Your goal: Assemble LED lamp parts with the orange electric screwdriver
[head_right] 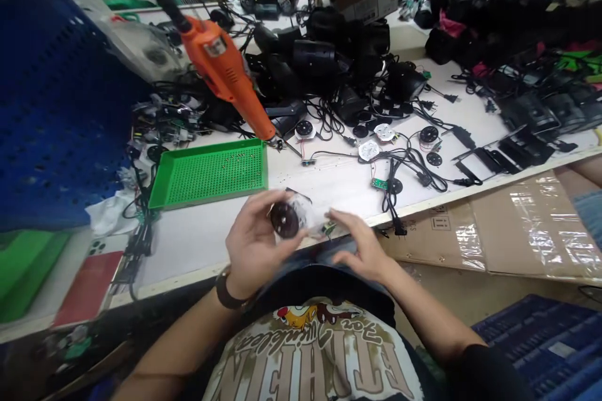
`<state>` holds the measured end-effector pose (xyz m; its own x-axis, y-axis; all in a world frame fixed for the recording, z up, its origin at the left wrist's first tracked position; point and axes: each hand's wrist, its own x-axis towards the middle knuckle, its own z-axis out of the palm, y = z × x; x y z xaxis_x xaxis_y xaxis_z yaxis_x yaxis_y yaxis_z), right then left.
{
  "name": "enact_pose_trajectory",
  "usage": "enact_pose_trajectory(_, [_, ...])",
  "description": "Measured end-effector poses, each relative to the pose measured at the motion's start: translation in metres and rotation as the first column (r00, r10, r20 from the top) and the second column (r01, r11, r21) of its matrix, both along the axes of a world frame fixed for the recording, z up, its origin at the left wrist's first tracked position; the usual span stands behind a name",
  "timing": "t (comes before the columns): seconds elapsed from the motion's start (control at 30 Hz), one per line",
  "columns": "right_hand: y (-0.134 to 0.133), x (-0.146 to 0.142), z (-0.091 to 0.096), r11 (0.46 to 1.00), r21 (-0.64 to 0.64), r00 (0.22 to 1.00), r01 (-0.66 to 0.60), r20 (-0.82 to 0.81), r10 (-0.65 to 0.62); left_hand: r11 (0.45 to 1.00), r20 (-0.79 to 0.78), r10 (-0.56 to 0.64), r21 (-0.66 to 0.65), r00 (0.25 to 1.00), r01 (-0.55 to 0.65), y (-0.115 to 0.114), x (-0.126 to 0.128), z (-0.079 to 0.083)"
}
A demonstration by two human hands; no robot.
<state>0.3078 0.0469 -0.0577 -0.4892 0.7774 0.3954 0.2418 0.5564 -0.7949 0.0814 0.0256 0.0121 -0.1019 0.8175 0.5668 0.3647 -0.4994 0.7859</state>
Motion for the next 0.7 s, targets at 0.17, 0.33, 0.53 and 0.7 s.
enact_pose_trajectory(0.17, [0.084, 0.041, 0.02, 0.87, 0.01, 0.866, 0.493, 0.087, -0.492, 0.99, -0.155, -0.105, -0.108, 0.982, 0.089, 0.114, 0.016, 0.005])
enact_pose_trajectory(0.33, [0.171, 0.038, 0.014, 0.876, 0.132, 0.782, 0.463, 0.404, -0.474, 0.96, -0.422, -0.147, -0.28, 0.895, 0.026, 0.215, 0.031, -0.031])
enact_pose_trajectory(0.53, [0.184, 0.03, 0.004, 0.885, 0.154, 0.753, 0.44, 0.474, -0.457, 0.93, -0.482, -0.173, -0.366, 0.859, -0.018, 0.23, 0.034, -0.059])
enact_pose_trajectory(0.7, [0.148, 0.032, 0.015, 0.861, 0.273, 0.839, 0.428, 0.233, -0.491, 0.959, -0.548, -0.219, -0.275, 0.807, 0.073, 0.188, 0.031, -0.04])
